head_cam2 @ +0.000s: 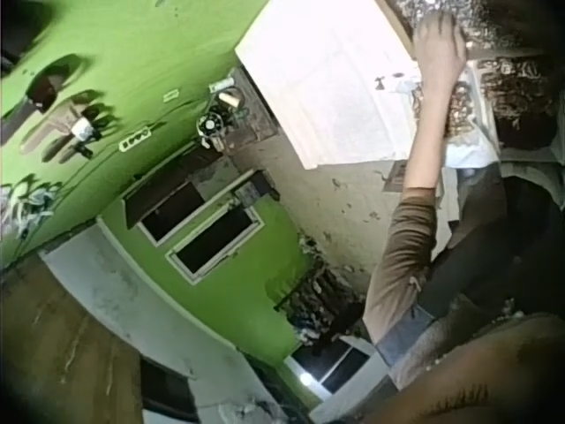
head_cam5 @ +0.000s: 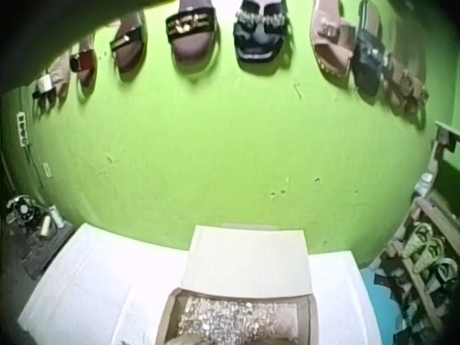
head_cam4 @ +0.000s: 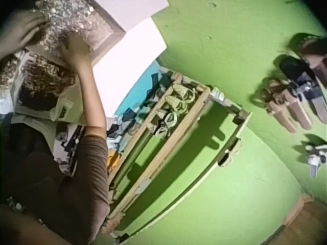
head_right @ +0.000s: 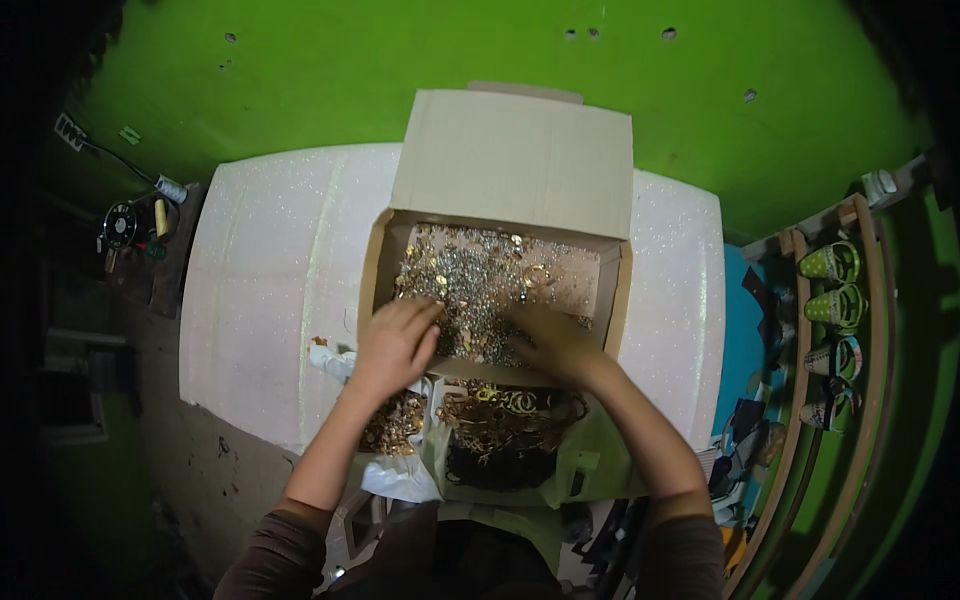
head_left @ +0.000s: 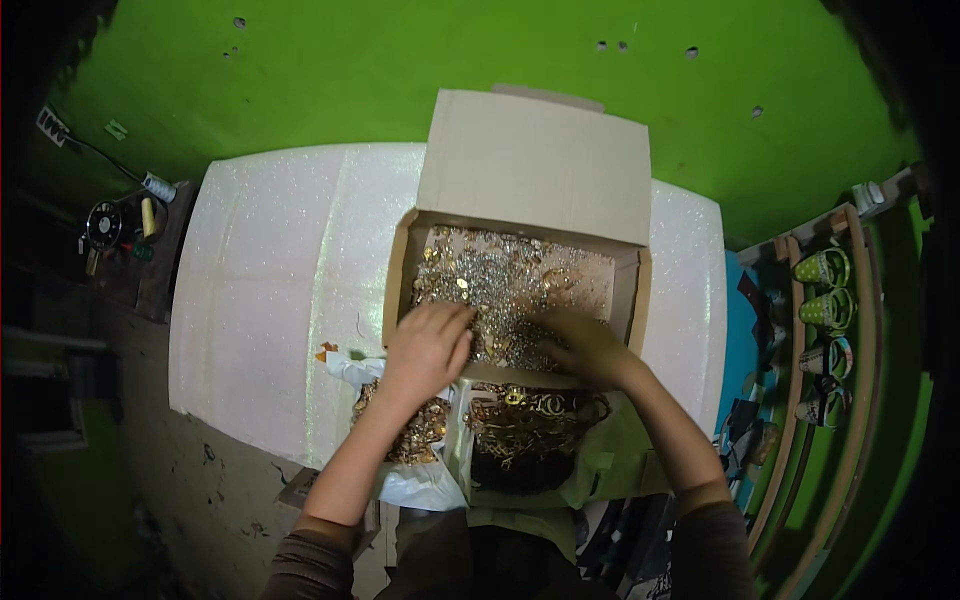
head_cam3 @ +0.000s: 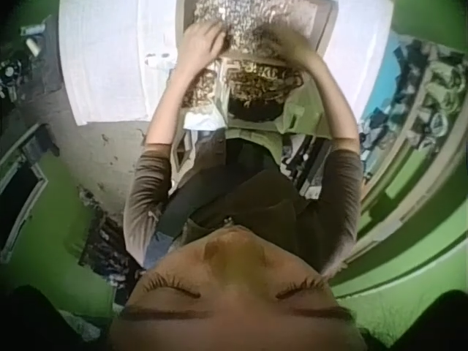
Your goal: Sorting and inspecting small metal decorative components for shoes.
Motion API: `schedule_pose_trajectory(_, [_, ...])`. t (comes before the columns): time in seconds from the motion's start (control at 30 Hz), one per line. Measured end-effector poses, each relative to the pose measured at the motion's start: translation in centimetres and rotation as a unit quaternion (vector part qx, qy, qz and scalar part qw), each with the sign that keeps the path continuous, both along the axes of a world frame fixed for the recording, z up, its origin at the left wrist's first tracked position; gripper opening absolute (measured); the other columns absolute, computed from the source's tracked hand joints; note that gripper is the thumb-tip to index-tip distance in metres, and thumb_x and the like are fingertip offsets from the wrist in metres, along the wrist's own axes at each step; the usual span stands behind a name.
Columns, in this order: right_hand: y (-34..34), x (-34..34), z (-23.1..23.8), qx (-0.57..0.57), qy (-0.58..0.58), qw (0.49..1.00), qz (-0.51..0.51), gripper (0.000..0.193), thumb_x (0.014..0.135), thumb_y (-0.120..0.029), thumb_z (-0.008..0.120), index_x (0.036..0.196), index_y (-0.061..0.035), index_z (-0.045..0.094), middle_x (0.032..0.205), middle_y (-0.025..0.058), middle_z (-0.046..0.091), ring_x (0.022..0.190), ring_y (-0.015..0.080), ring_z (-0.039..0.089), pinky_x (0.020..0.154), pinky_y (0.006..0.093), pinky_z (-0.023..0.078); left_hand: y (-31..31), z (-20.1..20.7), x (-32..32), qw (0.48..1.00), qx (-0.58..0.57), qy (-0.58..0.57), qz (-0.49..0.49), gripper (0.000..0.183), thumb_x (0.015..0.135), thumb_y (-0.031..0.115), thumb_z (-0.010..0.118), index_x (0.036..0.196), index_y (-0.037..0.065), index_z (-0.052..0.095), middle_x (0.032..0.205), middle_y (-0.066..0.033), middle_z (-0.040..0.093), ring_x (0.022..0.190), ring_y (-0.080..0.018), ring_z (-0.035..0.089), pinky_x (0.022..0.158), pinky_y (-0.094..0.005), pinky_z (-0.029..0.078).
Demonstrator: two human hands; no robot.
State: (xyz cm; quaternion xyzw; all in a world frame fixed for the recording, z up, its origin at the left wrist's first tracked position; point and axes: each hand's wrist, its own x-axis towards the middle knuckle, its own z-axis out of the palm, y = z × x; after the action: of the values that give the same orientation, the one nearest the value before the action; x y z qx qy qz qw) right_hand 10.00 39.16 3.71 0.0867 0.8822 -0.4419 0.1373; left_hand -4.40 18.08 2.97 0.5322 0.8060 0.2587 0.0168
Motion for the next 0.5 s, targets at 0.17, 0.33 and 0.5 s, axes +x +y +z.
schedule_pose_trajectory(0.17, [0.3,-3.1,-3.9,0.283,0.184,0.916,0.219,0.048,0.08,-0.016,0.059,0.128,-0.0157,0.052,0.134,0.0132,0.045,0.124,0.0326,0.043,0.102,0.042,0.038,0.6,-0.4,-2.0,0.999,-0.019,-0.017,0.026,0.027,0.086,0.015,0.055,0.108,0.003,0.062,0.108,-0.0128,0.062,0.103,-0.0293,0.057,0.094,-0.0399,0.042])
schedule_pose_trajectory(0.33, [-0.5,-4.7,-7.0,0.264,0.279,0.87,0.31,0.043,0.083,-0.023,0.051,0.127,-0.0246,0.052,0.139,0.0127,0.041,0.127,0.0324,0.04,0.104,0.045,0.035,1.2,-1.0,-2.2,0.997,-0.041,-0.056,0.043,0.026,0.087,0.014,0.054,0.11,0.005,0.062,0.11,-0.0121,0.061,0.102,-0.0308,0.057,0.091,-0.0396,0.044])
schedule_pose_trajectory(0.5, [-0.9,-5.0,-7.4,0.269,0.271,0.85,0.362,0.042,0.085,-0.024,0.048,0.127,-0.0307,0.05,0.14,0.012,0.039,0.129,0.031,0.039,0.103,0.0455,0.035,0.9,-0.8,-1.9,0.997,-0.039,-0.046,0.057,0.026,0.087,0.014,0.054,0.109,0.005,0.062,0.11,-0.0117,0.062,0.101,-0.0303,0.058,0.089,-0.0392,0.044])
